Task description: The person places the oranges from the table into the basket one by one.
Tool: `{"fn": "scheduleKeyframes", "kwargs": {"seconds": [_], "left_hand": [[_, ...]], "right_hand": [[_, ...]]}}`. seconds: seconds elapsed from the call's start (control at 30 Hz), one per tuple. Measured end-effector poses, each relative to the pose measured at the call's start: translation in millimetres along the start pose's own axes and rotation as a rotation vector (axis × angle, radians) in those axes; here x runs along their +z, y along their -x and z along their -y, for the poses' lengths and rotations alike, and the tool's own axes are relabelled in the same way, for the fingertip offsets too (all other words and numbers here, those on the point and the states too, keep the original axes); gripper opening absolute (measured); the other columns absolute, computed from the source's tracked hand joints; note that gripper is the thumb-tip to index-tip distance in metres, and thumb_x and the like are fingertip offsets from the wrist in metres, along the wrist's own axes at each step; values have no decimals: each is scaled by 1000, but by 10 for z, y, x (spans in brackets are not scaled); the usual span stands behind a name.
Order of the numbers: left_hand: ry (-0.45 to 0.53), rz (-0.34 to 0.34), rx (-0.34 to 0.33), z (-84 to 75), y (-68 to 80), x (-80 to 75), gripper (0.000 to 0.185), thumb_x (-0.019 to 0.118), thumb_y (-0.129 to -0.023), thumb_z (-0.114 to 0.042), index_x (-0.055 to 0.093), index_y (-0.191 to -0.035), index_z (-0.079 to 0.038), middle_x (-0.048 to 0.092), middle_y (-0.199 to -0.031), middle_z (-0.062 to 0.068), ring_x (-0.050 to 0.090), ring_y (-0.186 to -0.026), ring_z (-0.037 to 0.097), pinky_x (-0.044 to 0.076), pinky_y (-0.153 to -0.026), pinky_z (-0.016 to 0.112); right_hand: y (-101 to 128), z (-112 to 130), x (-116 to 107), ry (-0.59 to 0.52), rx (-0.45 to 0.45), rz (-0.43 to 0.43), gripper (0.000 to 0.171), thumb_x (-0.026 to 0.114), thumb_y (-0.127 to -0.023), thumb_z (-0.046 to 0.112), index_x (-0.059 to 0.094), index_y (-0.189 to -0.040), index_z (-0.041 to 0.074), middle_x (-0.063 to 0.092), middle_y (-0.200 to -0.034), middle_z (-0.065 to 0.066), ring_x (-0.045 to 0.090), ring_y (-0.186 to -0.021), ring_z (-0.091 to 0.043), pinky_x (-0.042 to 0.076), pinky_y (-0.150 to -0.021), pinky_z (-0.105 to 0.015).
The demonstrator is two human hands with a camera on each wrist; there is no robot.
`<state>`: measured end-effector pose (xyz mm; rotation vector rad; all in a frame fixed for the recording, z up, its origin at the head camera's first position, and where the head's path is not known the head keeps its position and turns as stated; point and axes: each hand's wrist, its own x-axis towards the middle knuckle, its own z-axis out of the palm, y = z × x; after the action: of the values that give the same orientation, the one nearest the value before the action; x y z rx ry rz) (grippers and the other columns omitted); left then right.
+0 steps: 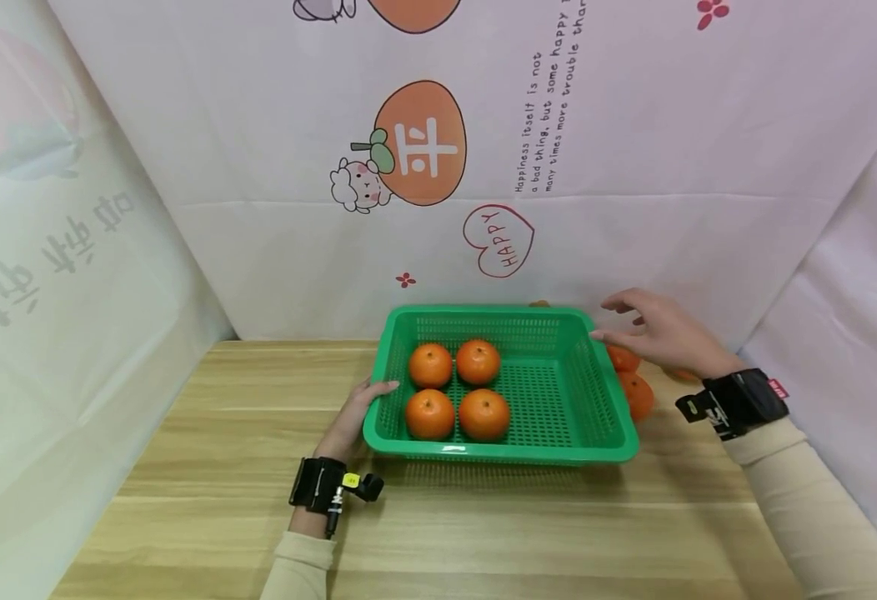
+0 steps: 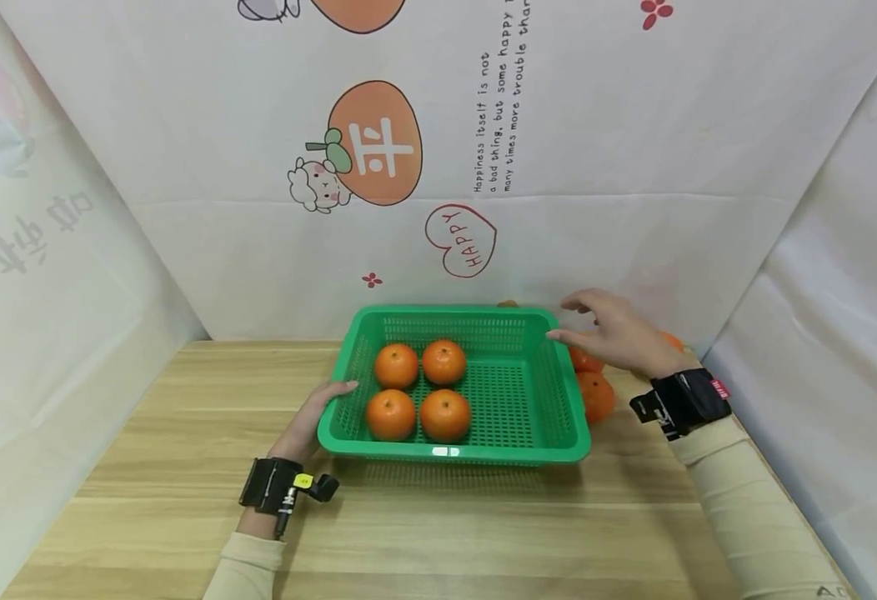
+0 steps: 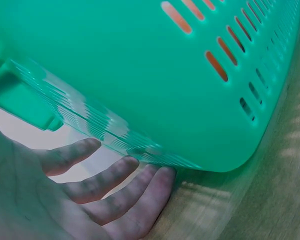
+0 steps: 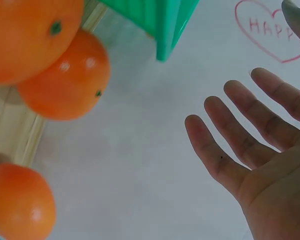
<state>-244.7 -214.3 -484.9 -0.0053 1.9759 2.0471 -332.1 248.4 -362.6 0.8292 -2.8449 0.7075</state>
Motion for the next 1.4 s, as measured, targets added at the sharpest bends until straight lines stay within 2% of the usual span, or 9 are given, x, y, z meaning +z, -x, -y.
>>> {"fn": "scheduleKeyframes", "kwargs": {"seconds": [0.43, 0.83, 1.13, 1.4], "left_hand": [[31, -8, 5, 32, 13, 18, 74, 54, -103, -43, 24, -168, -21, 39, -168, 13, 46, -150, 32, 47, -118, 49], [25, -13, 15, 40, 28, 17, 74, 54, -104, -44, 25, -167, -18, 41, -167, 15, 49, -147, 31, 50, -115, 46], [40, -20, 3, 26, 26, 25, 73, 55, -102, -44, 27, -167, -23, 43, -166, 11, 49, -147, 29, 49, -117, 48], [25, -12, 13, 14, 19, 23, 73, 54, -103, -44, 26, -167, -22, 41, -167, 11, 46, -150, 31, 47, -118, 47]], "right_hand": [[108, -384, -57, 26, 48, -75, 53, 73, -99, 36, 64, -133, -3, 65, -134, -28, 60, -124, -46, 53, -97, -65], [201, -630, -130, 6, 207, -91, 64, 69, -99, 47, 60, -136, -5, 59, -139, -33, 51, -131, -53, 43, -103, -71], [255, -865, -95, 30, 267, -119, 70, 64, -103, 43, 52, -139, -15, 55, -137, -41, 49, -127, -58, 42, -102, -74], [340, -1090, -61, -8, 403, -115, 86, 59, -104, 49, 36, -146, -22, 43, -143, -48, 44, -127, -64, 40, -101, -76]]}}
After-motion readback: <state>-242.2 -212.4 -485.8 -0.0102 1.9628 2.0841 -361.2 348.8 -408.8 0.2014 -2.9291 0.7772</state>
